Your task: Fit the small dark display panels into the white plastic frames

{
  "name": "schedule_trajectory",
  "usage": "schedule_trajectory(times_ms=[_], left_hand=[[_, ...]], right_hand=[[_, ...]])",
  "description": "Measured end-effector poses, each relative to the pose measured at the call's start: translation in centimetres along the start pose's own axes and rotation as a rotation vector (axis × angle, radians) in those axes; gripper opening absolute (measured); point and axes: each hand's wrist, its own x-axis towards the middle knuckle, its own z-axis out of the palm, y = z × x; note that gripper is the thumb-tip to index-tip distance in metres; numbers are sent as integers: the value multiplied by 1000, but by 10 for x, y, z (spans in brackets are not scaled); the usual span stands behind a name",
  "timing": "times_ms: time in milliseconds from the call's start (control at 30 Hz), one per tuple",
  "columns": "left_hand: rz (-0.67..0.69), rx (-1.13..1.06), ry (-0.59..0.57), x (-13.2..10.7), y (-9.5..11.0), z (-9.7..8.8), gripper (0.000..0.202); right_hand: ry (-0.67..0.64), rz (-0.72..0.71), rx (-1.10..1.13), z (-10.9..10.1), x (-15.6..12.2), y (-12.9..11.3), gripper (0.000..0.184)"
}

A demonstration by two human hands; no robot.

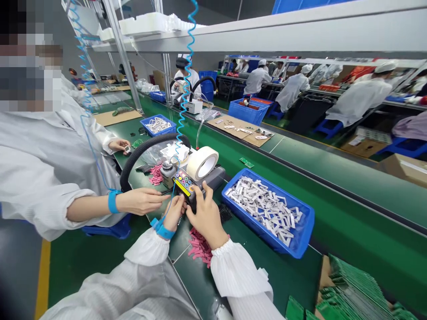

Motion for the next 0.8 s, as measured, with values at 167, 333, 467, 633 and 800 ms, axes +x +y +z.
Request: schedule_trajectory(times_ms=[167, 333, 467, 633, 800], left_hand=[[-76, -131, -36, 1, 8, -2, 32], [-126, -240, 5, -11, 20, -11, 41], [-148, -284, 18, -18, 26, -16, 40], [-158, -311, 20, -22, 28, -16, 41], [-168, -335, 20, -21, 30, -19, 38]], right_hand=[[-16, -1, -4, -1, 1, 1, 56], [-35, 3, -14, -3, 1, 1, 52], [-41, 12, -31, -3, 1, 0, 51], [-34, 9, -59, -3, 1, 0, 52], [-33, -12, -114, -2, 2, 2, 51]])
